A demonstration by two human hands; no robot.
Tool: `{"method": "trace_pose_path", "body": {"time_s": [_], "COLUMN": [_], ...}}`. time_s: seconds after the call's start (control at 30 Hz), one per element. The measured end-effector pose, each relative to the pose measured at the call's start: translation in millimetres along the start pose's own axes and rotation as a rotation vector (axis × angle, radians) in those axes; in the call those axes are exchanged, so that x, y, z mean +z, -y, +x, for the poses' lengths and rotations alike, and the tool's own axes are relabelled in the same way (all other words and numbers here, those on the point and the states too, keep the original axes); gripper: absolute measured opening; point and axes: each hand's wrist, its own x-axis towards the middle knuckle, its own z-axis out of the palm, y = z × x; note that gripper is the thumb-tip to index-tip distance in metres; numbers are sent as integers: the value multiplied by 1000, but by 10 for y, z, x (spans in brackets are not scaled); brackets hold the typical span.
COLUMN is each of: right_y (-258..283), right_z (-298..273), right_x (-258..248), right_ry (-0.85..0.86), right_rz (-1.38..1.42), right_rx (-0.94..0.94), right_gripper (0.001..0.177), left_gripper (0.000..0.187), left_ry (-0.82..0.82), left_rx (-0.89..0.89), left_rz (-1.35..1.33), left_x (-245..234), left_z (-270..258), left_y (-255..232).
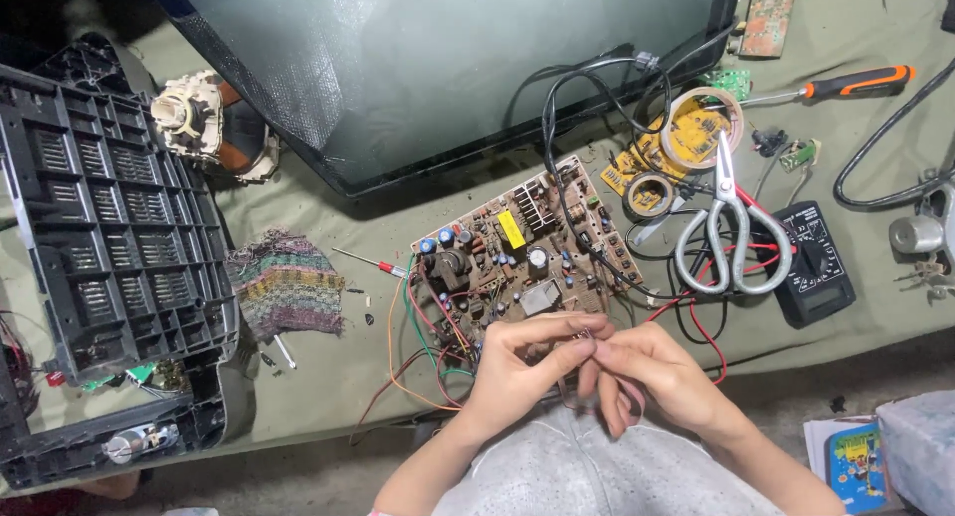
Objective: Performing a final inspection on a television circuit board by checking wire connections and component placement.
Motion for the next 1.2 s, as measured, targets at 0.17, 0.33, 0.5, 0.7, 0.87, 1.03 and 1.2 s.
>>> {"method": "trace_pose_path", "body": {"time_s": [0.17,0.33,0.5,0.7,0.87,1.03,1.2], "right_y": [-6,69,-23,-122,11,123,73], "right_z": [-4,39,64,70,43,13,-79], "right_x": [88,113,59,57,162,281,306], "right_ry": [-60,-167,-210,-212,-214,-199,44], "right_rz": [-164,-817,-976,-993,-985,-947,-364], "right_rx": [-95,-575,-744,-768,-740,-659,-429], "right_gripper": [52,33,25,17,20,27,38], "left_gripper": [16,16,26,18,17,19,21], "left_ry": [-95,-207,-214,-338,-379,-375,-458], "left_rx": [17,-64,-314,-259,-60,13,232], "left_rz": [21,-104,-570,-672,-490,-330,-590], "left_x": [25,70,43,109,125,-17,-217], "left_z": [-10,1,39,22,25,43,41], "left_y": [-6,126,322,488,360,216,359]}}
